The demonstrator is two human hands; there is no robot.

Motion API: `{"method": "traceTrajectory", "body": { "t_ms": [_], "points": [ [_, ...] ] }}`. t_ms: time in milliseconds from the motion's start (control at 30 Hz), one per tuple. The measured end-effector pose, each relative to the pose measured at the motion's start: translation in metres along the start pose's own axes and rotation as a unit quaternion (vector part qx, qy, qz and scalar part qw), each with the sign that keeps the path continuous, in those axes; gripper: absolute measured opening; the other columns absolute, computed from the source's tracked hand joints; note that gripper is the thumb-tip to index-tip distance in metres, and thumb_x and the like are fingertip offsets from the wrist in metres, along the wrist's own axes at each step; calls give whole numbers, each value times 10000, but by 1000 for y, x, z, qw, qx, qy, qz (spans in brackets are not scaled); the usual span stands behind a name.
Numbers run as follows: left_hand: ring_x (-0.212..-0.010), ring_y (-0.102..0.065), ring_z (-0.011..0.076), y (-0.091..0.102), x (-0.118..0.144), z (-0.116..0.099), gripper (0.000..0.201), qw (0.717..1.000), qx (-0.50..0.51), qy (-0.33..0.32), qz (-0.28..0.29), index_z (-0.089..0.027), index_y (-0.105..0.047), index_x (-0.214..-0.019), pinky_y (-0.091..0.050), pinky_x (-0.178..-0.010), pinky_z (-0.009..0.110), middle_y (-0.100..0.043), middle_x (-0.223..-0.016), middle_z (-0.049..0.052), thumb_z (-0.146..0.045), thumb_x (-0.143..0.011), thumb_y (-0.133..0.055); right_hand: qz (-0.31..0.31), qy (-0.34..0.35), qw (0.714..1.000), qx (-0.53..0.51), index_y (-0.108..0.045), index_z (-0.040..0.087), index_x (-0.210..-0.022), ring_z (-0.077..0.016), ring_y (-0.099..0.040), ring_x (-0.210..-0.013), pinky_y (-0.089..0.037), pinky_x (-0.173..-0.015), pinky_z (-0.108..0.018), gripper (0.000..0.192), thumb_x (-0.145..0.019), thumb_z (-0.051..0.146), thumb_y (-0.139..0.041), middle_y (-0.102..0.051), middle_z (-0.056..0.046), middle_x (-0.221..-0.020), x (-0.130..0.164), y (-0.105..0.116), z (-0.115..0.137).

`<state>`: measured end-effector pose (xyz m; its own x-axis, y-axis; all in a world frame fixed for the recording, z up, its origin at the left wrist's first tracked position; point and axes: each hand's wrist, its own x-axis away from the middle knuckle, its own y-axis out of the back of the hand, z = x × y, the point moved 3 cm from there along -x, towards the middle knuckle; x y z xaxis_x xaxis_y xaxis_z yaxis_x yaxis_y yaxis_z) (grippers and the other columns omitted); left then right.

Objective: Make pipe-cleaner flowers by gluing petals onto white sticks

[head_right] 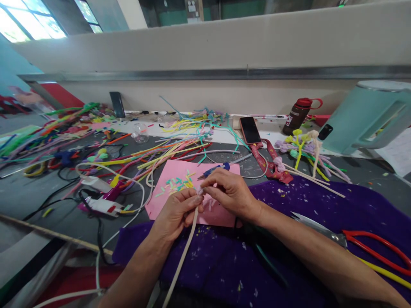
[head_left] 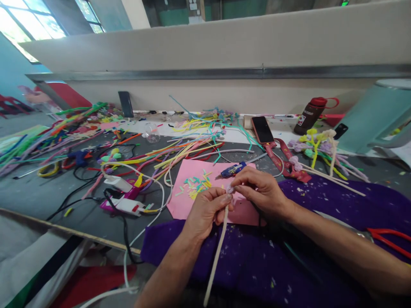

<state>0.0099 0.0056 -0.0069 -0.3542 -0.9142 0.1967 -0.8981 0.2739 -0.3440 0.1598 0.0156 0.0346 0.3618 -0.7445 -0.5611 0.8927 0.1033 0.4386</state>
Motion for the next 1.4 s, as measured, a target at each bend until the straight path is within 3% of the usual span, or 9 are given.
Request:
{"method": "traceTrajectory", "body": {
  "t_ms": [200, 400, 567, 767, 1100, 1400],
  "points": [
    [-267, -368, 10, -1, 0, 0, 219, 1000, -20, 12, 8, -121, -570, -609, -198, -276, 150, -611, -527, -2, -298, -695, -666, 59, -5, 998, 16, -637, 176, -825, -128, -557, -723, -437, -663, -257, 99, -831, 181, -538, -607, -27, -765, -4, 5, 1],
    [-259, -351, 7, 0, 0, 3, 224, 998, -2, 51, 24, -136, -555, -606, -173, -272, 149, -594, -494, -13, -307, -686, -674, 49, 28, 998, 34, -634, 214, -1017, -111, -548, -689, -442, -589, -237, 212, -815, 212, -570, -589, -30, -840, -6, 17, 3],
    [-252, -351, 14, -1, 0, 5, 187, 997, 0, 75, 35, -136, -572, -648, -175, -264, 145, -609, -493, -7, -284, -666, -684, 102, 78, 990, 56, -644, 211, -899, -133, -549, -760, -452, -630, -252, 112, -814, 242, -577, -562, -36, -827, -4, 16, 9],
    [-252, -344, 9, 1, -1, 9, 188, 995, -1, 91, 38, -142, -555, -635, -180, -271, 139, -601, -477, -16, -275, -662, -685, 142, 79, 979, 120, -630, 177, -842, -130, -546, -771, -437, -636, -241, 90, -828, 193, -542, -535, -44, -850, -2, 10, 8],
    [-266, -327, 23, -1, 1, 8, 205, 993, -8, 112, 38, -150, -543, -556, -169, -291, 166, -531, -412, -29, -282, -649, -669, 174, 46, 983, 20, -638, 167, -811, -137, -563, -813, -453, -720, -259, 129, -850, 232, -533, -564, -42, -849, -8, 13, 4],
    [-281, -301, 35, -3, 1, 8, 195, 992, -5, 118, 41, -160, -542, -523, -140, -313, 199, -483, -393, -34, -278, -642, -640, 197, 62, 978, 10, -653, 179, -833, -149, -536, -911, -422, -815, -294, 108, -843, 221, -554, -581, -42, -886, -9, 13, 0]
  ]
}}
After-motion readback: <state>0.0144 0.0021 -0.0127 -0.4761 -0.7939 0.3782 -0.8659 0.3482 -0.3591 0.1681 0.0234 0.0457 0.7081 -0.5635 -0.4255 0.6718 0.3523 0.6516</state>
